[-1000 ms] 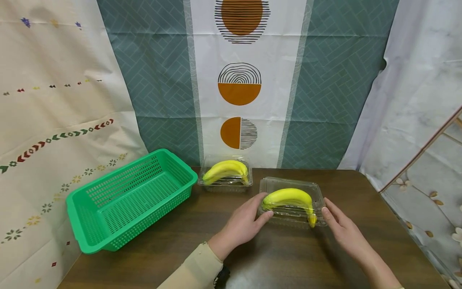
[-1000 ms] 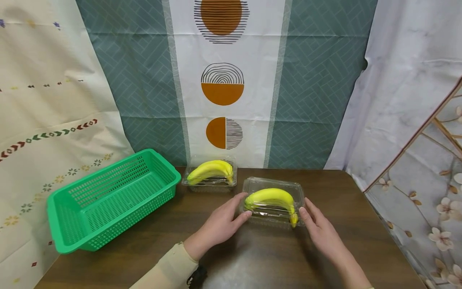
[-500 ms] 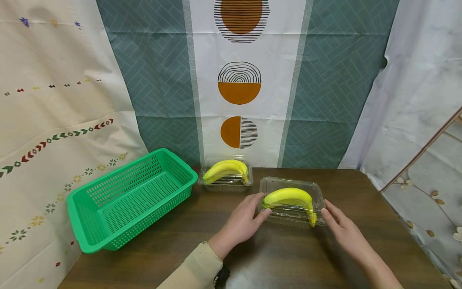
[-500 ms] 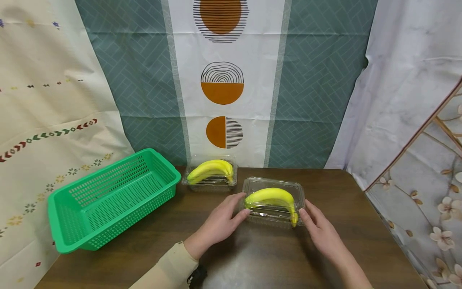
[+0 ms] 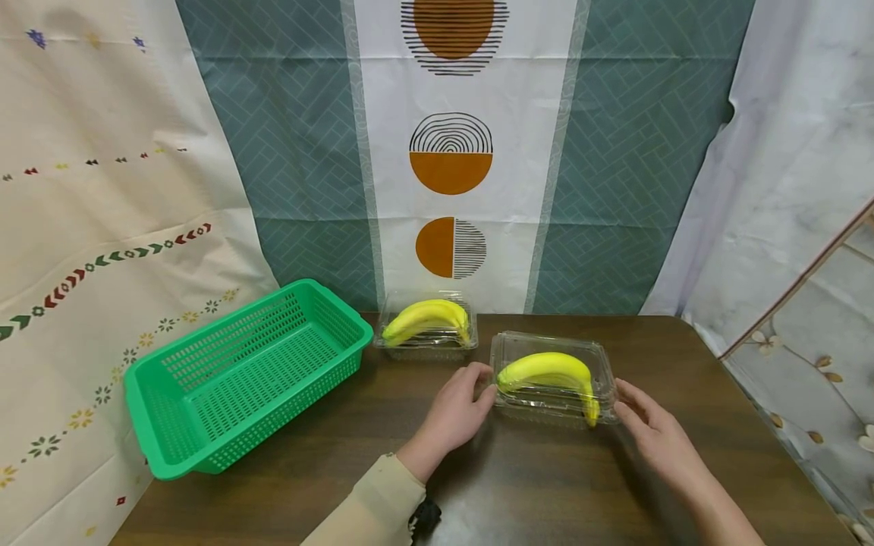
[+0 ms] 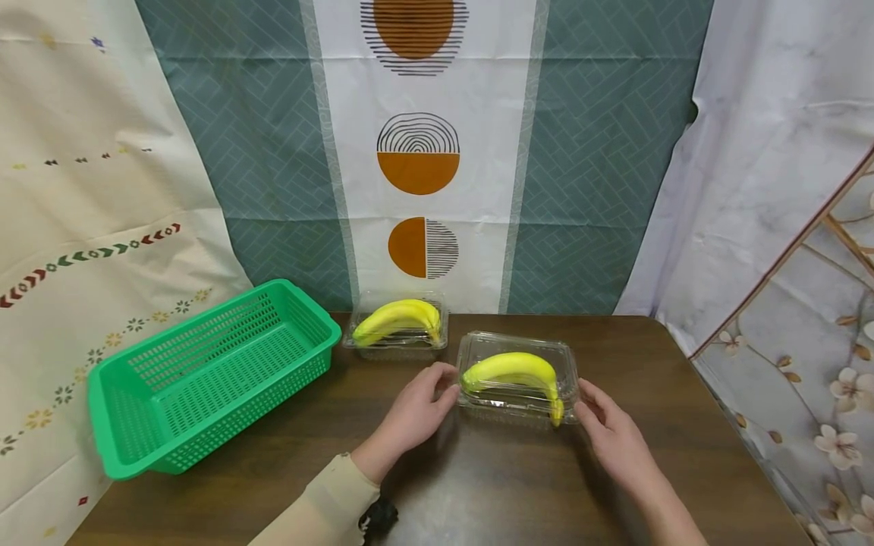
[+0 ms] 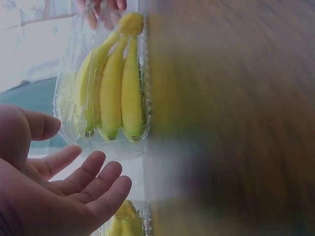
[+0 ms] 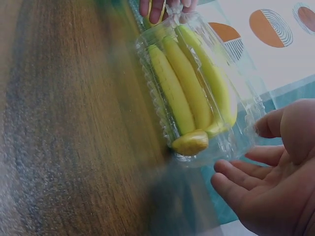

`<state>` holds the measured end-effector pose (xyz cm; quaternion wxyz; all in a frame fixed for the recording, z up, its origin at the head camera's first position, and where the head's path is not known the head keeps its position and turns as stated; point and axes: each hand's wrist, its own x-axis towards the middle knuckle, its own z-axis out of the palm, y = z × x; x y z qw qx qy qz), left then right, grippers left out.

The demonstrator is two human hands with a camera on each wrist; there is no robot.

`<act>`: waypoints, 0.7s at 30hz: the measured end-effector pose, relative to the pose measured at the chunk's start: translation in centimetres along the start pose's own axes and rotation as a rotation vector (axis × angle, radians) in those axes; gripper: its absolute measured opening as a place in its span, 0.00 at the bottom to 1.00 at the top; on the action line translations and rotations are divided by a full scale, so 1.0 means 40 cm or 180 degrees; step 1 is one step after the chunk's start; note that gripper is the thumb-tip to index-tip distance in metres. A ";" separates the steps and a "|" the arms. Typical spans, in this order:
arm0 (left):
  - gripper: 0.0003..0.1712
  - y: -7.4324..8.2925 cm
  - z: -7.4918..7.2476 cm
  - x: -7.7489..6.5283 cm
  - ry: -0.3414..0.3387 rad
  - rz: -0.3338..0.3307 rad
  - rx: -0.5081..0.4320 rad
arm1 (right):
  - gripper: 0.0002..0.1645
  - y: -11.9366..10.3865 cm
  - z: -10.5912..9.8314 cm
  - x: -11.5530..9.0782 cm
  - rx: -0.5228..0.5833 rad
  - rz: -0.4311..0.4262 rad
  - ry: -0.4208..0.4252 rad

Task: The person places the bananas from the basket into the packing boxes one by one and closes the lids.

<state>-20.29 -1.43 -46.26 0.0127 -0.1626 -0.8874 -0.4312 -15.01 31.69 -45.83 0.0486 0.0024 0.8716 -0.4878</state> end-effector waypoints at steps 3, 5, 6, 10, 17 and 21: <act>0.15 0.001 0.005 0.004 0.0048 -0.0011 0.0025 | 0.46 -0.001 0.002 0.000 -0.0016 -0.0032 0.0057; 0.15 0.003 0.008 0.006 0.0075 -0.0018 0.0042 | 0.45 -0.001 0.004 -0.001 -0.0050 -0.0065 0.0116; 0.15 0.004 0.010 0.007 0.0093 -0.0008 0.0044 | 0.44 0.000 0.005 -0.002 -0.0067 -0.0088 0.0150; 0.16 0.005 0.015 0.009 0.0133 -0.0009 -0.0001 | 0.41 0.000 0.010 -0.002 -0.0096 -0.0079 0.0228; 0.18 0.000 0.021 0.012 0.0112 -0.0212 -0.0081 | 0.48 0.001 0.003 0.009 -0.0132 0.0351 0.0065; 0.17 -0.002 0.022 0.015 0.0042 -0.0351 -0.0067 | 0.47 0.004 -0.003 0.013 -0.0307 0.0449 0.0000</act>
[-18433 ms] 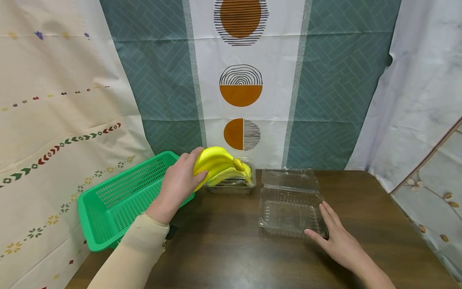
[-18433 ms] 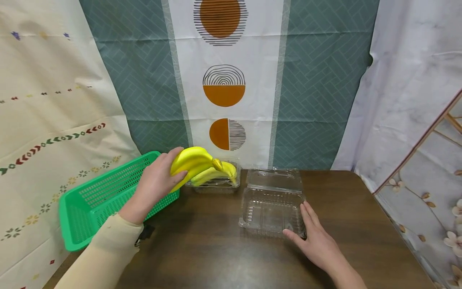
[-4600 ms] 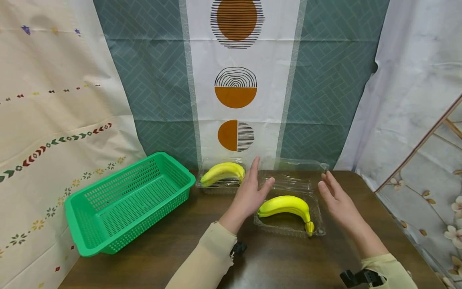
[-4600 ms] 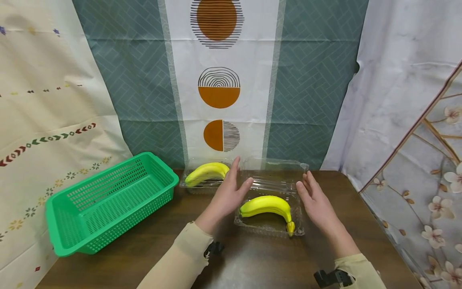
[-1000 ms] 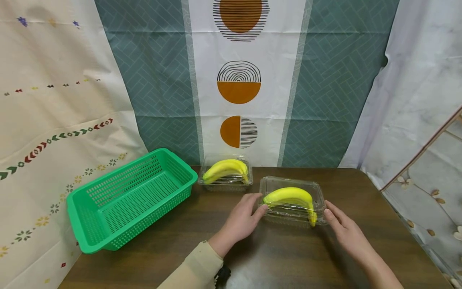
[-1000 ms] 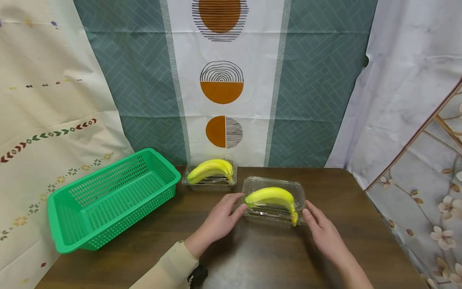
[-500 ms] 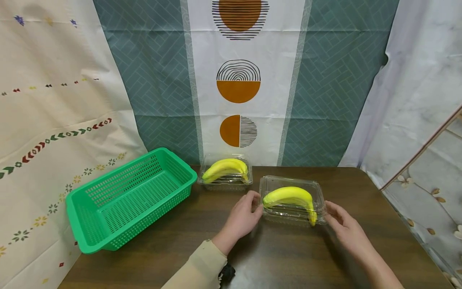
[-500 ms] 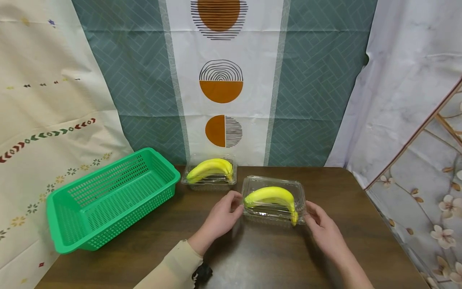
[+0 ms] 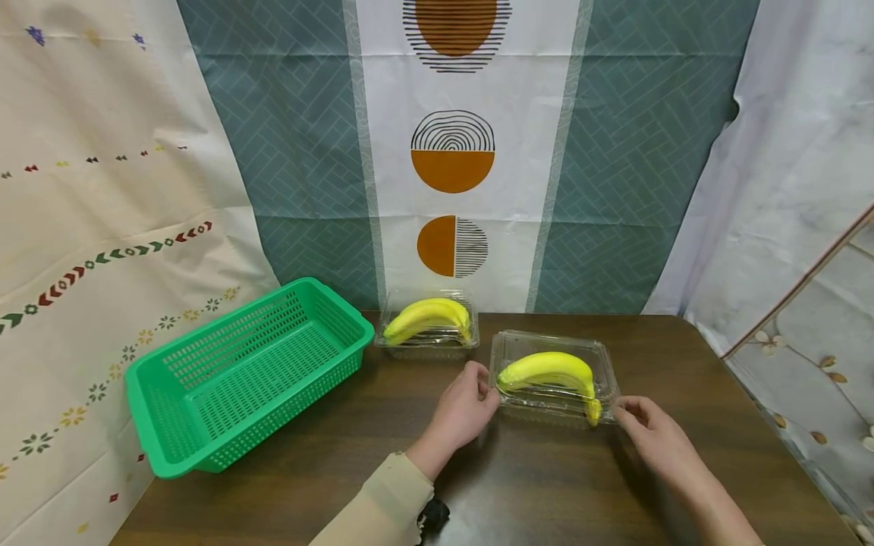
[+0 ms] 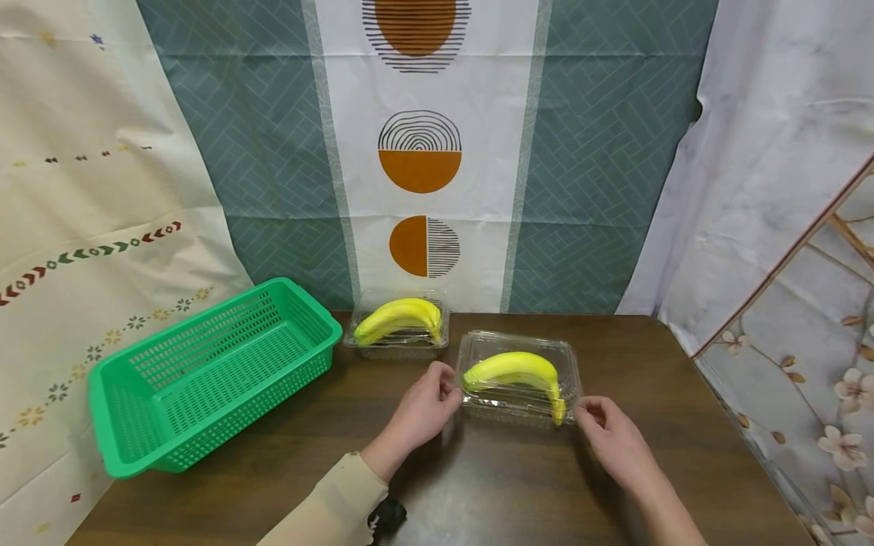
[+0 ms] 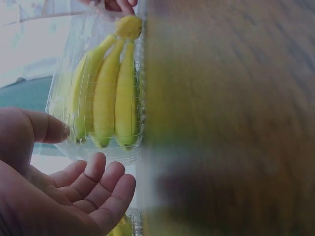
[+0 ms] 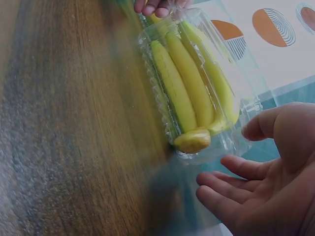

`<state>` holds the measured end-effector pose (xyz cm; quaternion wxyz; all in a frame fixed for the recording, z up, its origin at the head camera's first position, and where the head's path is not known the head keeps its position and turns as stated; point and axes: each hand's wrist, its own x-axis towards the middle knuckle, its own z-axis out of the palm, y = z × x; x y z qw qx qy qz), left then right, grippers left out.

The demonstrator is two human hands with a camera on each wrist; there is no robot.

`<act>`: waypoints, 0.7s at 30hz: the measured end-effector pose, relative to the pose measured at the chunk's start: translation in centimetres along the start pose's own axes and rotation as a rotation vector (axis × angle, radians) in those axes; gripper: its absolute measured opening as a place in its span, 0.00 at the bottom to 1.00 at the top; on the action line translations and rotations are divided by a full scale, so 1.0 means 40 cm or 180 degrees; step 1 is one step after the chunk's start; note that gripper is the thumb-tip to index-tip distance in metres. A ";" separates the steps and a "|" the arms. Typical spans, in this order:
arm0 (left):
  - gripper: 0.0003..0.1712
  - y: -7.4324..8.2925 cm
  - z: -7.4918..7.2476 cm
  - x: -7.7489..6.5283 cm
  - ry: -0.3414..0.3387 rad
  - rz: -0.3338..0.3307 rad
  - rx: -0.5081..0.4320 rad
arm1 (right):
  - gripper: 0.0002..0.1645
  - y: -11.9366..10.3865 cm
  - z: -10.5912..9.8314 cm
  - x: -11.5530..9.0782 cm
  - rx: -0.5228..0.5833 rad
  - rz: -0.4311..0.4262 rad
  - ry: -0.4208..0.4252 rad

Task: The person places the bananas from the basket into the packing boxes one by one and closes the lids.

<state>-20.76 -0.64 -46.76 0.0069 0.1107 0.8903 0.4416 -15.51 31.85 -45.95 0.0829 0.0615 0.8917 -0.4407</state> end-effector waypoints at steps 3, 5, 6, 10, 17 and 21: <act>0.14 0.000 0.000 0.001 -0.0039 -0.0056 0.0079 | 0.48 0.005 -0.003 0.001 -0.0143 0.0012 -0.0037; 0.11 0.000 0.000 0.002 -0.0051 -0.0057 0.0164 | 0.50 0.007 -0.004 0.001 -0.0192 0.0008 -0.0071; 0.10 0.001 0.000 0.002 -0.0052 -0.0042 0.0216 | 0.50 0.008 -0.004 0.000 -0.0209 0.0003 -0.0085; 0.07 0.002 -0.003 0.002 -0.0092 -0.0031 0.0413 | 0.50 0.007 -0.004 -0.001 -0.0194 -0.0005 -0.0104; 0.10 0.006 -0.005 -0.003 -0.0154 -0.0019 0.0479 | 0.49 0.007 -0.004 0.002 -0.0176 0.0007 -0.0093; 0.11 0.005 -0.004 -0.005 -0.0152 -0.0007 0.0451 | 0.51 0.008 -0.005 0.001 -0.0169 0.0021 -0.0126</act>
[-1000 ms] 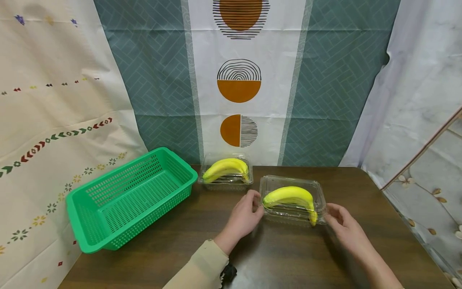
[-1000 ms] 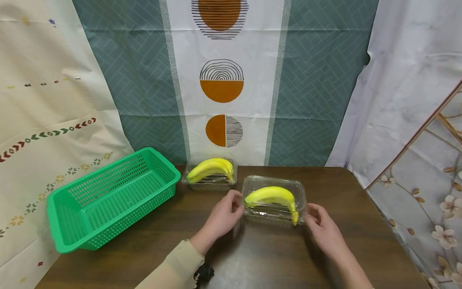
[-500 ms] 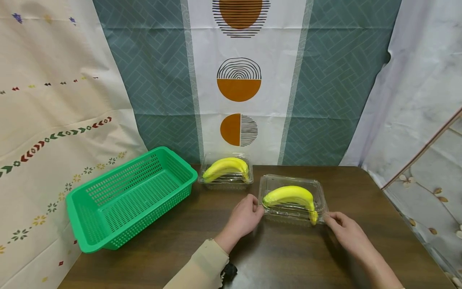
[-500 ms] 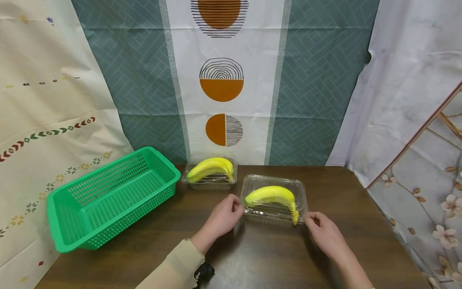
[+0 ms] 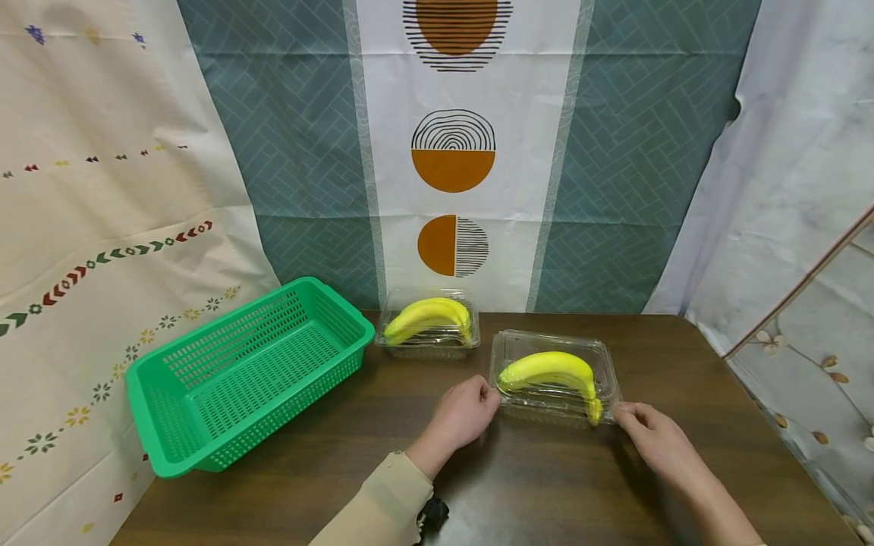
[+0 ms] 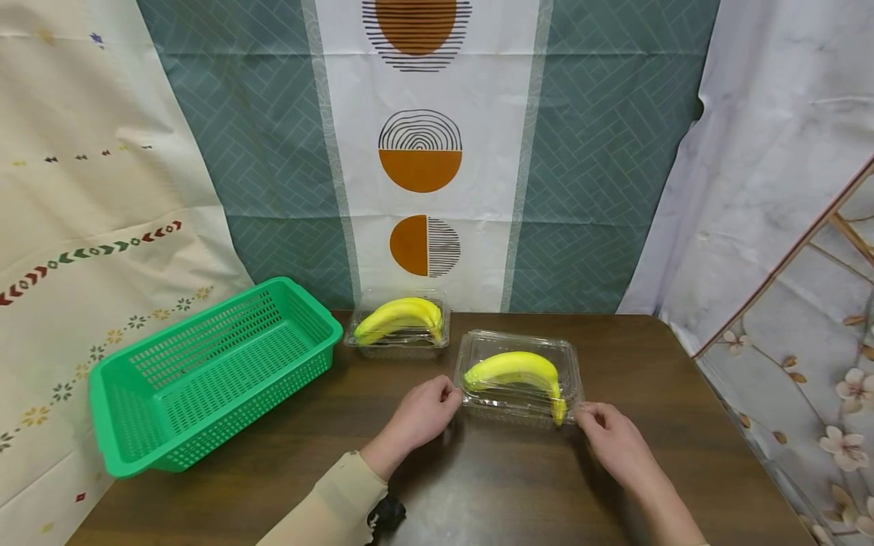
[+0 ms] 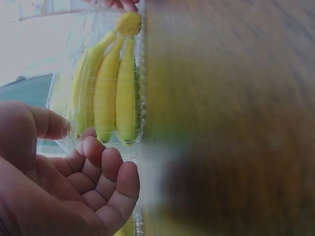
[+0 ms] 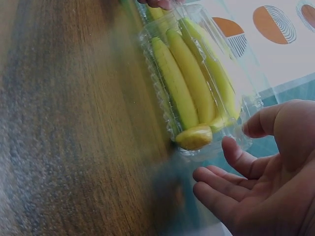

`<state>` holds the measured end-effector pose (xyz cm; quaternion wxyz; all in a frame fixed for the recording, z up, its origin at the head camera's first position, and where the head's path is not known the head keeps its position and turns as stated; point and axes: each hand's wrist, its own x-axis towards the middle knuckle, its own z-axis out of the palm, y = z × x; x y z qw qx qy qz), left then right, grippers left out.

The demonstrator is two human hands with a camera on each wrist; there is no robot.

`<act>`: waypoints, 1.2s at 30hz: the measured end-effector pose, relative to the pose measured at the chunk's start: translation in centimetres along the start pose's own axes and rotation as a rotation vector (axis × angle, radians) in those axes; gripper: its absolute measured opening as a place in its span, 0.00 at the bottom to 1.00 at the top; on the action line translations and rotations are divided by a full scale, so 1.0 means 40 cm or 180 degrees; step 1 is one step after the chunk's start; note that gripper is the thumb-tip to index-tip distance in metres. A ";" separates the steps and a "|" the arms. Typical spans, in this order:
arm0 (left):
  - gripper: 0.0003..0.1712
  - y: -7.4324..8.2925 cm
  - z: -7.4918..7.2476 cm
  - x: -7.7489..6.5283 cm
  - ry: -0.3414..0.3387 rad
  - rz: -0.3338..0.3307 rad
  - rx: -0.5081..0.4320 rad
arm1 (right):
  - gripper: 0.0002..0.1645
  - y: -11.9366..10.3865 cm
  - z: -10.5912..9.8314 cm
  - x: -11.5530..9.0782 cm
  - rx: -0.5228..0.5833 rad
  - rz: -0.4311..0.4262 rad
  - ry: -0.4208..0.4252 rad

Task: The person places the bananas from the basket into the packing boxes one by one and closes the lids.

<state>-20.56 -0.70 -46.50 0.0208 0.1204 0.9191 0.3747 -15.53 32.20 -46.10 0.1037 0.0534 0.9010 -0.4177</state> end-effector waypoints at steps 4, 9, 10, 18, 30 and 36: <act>0.12 -0.002 0.001 -0.001 0.0001 0.0002 -0.0006 | 0.53 0.001 0.000 -0.002 0.0021 0.0000 -0.0032; 0.13 -0.004 0.005 0.002 0.0001 0.0002 -0.0008 | 0.52 0.003 0.002 -0.003 0.0090 0.0012 -0.0040; 0.13 -0.005 0.006 0.003 0.0006 0.0007 -0.0005 | 0.51 0.003 0.003 -0.003 0.0103 0.0008 -0.0031; 0.15 -0.003 0.004 0.000 0.0000 0.0012 -0.0044 | 0.42 0.000 0.006 -0.004 0.0159 -0.0030 0.0051; 0.17 -0.004 0.006 -0.002 0.0002 0.0045 -0.0066 | 0.42 0.002 0.008 -0.009 0.0147 -0.0085 0.0048; 0.17 -0.009 0.008 0.000 0.0028 0.0091 -0.0069 | 0.37 0.000 0.009 -0.007 0.0154 -0.0133 0.0087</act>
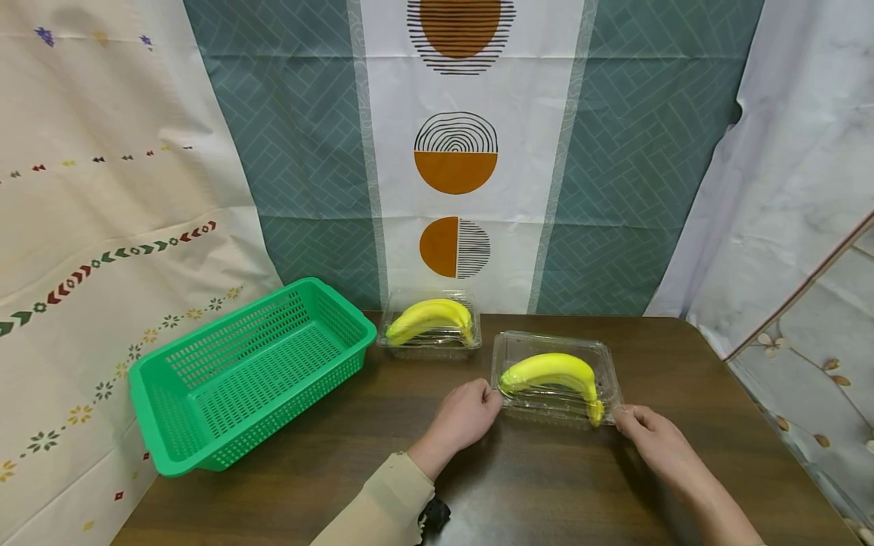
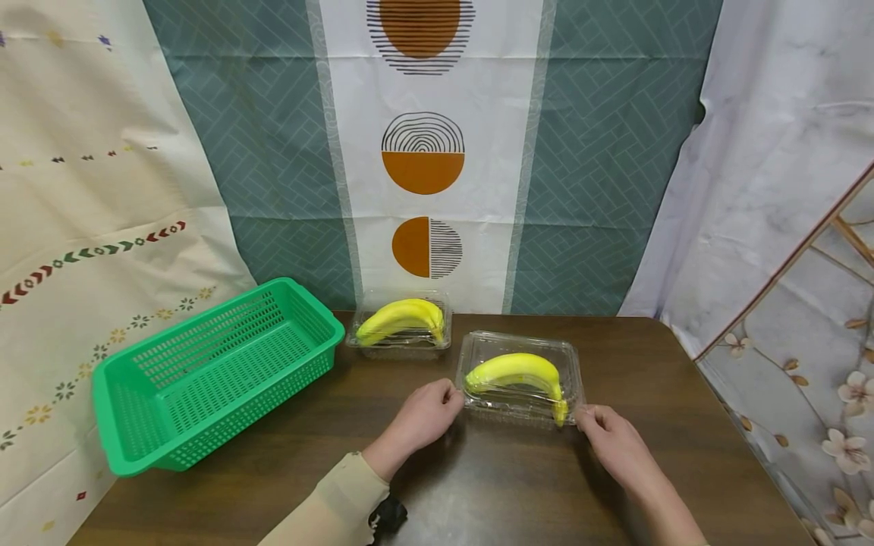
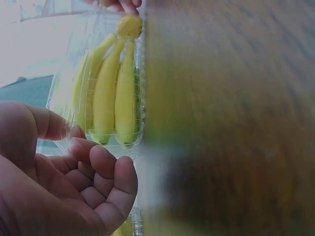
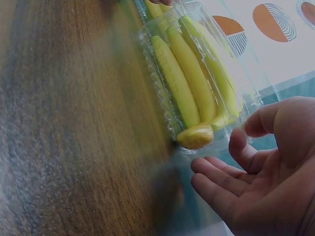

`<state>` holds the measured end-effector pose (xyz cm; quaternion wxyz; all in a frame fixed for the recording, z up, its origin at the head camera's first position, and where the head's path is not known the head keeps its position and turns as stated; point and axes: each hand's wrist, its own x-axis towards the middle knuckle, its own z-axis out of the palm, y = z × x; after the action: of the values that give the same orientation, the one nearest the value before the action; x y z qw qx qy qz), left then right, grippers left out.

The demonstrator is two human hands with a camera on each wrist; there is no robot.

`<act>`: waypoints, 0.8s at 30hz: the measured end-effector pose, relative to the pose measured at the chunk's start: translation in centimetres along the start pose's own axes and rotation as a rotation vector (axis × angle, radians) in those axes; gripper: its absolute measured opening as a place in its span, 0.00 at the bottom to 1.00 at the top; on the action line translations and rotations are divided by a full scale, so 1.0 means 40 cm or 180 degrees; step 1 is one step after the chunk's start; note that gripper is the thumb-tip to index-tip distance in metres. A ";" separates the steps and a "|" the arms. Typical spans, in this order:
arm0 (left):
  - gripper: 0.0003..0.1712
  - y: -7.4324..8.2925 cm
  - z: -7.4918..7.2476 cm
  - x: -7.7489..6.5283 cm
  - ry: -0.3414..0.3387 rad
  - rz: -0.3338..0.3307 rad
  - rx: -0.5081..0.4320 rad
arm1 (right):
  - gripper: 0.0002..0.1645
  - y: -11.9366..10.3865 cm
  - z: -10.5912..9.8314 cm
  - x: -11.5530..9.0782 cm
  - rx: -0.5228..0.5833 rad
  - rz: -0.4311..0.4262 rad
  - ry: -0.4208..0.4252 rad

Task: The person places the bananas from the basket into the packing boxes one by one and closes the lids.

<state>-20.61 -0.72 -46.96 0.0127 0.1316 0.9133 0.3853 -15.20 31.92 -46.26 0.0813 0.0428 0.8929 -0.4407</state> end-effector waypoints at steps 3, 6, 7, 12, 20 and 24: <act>0.18 -0.002 0.000 0.000 -0.0005 0.0006 0.0006 | 0.39 0.001 0.000 -0.001 0.0005 0.0015 -0.0031; 0.18 -0.002 -0.001 0.000 -0.0005 0.0004 -0.0004 | 0.40 0.001 0.000 -0.002 0.0018 0.0017 -0.0056; 0.18 -0.002 0.000 0.001 -0.0006 0.0004 -0.0002 | 0.40 0.001 -0.001 -0.002 0.0026 0.0021 -0.0065; 0.18 -0.001 0.000 0.002 0.0002 0.0019 0.0004 | 0.37 0.000 -0.004 0.000 0.0044 0.0037 -0.0086; 0.17 -0.003 0.002 0.001 -0.0002 0.0005 -0.0026 | 0.34 0.000 -0.004 0.003 0.0047 0.0023 -0.0135; 0.17 -0.003 0.001 -0.001 -0.0016 -0.0007 -0.0065 | 0.31 -0.002 -0.003 0.002 0.0026 -0.0016 -0.0118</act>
<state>-20.61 -0.78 -47.09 0.0168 0.1315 0.9094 0.3943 -15.31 31.97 -46.16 0.0966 0.0327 0.8896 -0.4452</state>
